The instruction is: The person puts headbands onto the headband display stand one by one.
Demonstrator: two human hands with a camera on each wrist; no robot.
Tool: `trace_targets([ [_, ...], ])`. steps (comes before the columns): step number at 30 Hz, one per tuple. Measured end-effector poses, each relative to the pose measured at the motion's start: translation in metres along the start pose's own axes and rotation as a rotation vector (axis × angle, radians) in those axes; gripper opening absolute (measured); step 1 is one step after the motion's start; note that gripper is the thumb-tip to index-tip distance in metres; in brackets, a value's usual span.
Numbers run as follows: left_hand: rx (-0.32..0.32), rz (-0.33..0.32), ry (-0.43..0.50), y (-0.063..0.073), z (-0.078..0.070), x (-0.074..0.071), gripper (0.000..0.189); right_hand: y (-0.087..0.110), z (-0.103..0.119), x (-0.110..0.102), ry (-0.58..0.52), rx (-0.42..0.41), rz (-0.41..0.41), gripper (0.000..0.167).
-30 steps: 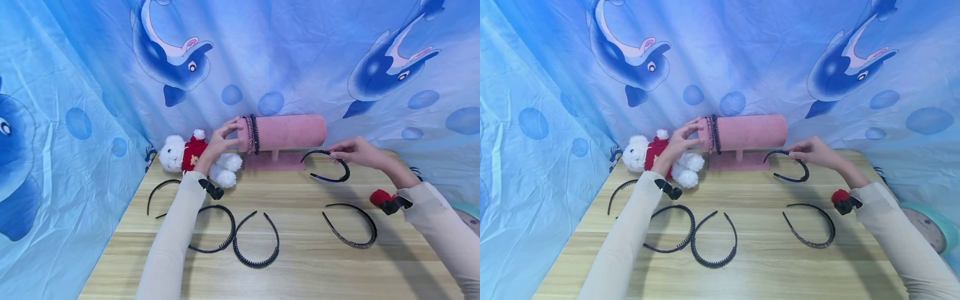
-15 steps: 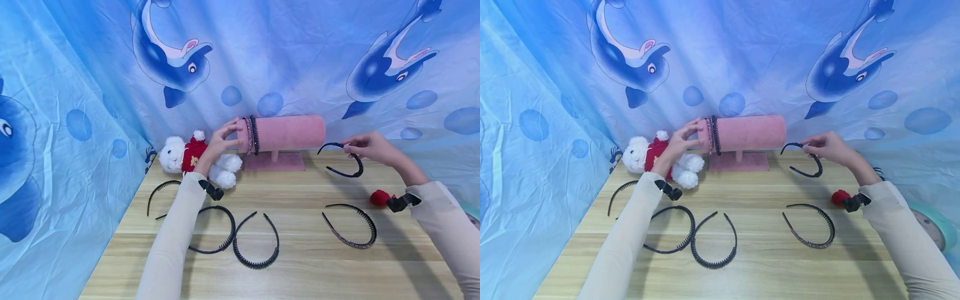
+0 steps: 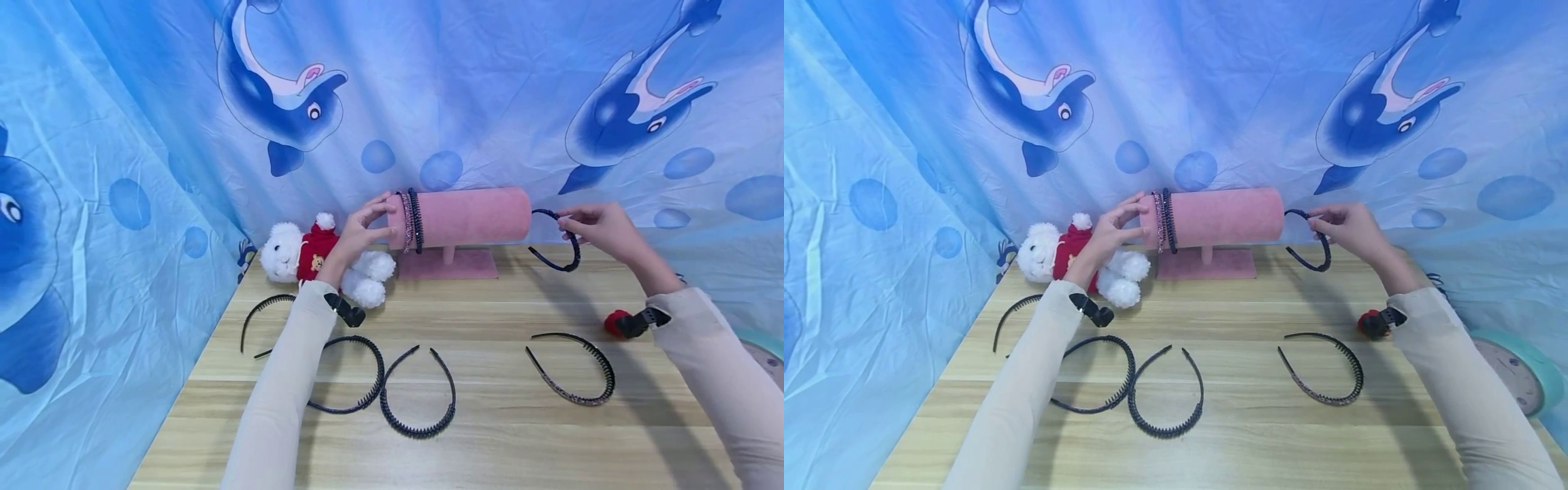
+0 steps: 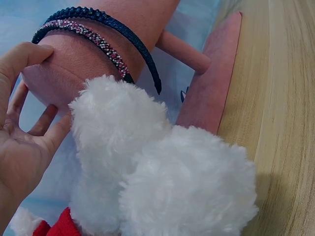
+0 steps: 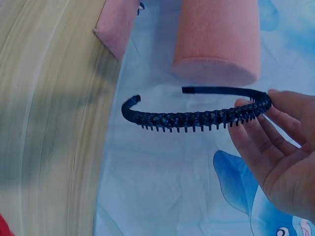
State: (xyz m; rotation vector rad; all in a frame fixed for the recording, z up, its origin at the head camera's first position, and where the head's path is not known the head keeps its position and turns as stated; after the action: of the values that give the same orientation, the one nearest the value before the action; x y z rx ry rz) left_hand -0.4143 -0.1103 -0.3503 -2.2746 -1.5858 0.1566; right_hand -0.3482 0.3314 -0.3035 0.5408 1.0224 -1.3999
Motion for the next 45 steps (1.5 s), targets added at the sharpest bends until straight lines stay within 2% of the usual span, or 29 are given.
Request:
trace_targets([
  [5,0.017,-0.006,-0.002,-0.002,0.006,-0.003,0.042,-0.007,0.007,0.003,-0.015,0.022,-0.058,0.041],
  [18,0.016,-0.010,0.001,-0.001,0.004,-0.002,0.040,-0.025,0.028,0.015,0.021,0.006,-0.174,0.035],
  [24,0.013,-0.010,-0.008,-0.001,0.004,-0.002,0.040,-0.031,0.026,0.022,-0.058,0.029,-0.203,0.037],
  [28,0.006,-0.012,-0.007,-0.001,0.003,-0.001,0.041,-0.032,0.020,0.026,-0.161,0.040,-0.191,0.039],
  [32,-0.010,-0.007,-0.001,0.001,0.001,0.001,0.043,-0.029,0.016,0.030,-0.241,0.031,-0.142,0.044],
  [40,-0.013,0.003,0.006,0.003,-0.003,0.003,0.043,-0.020,0.013,0.036,-0.230,0.023,-0.005,0.064],
  [45,0.008,-0.002,-0.012,0.000,0.002,0.000,0.041,-0.018,0.014,0.033,-0.210,0.005,0.010,0.063],
])
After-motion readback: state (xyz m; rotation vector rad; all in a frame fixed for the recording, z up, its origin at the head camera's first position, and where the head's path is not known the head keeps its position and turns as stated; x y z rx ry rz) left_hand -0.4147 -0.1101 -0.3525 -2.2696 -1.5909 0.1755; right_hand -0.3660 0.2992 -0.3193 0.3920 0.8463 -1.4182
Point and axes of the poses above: each hand's wrist, its own y-axis away from the middle knuckle, its own x-axis out of the palm, z = x × y, the point moved 5 cm from there along -y, towards the middle knuckle, and after that the axes turned 13 degrees about y, right-handed, at the moved point
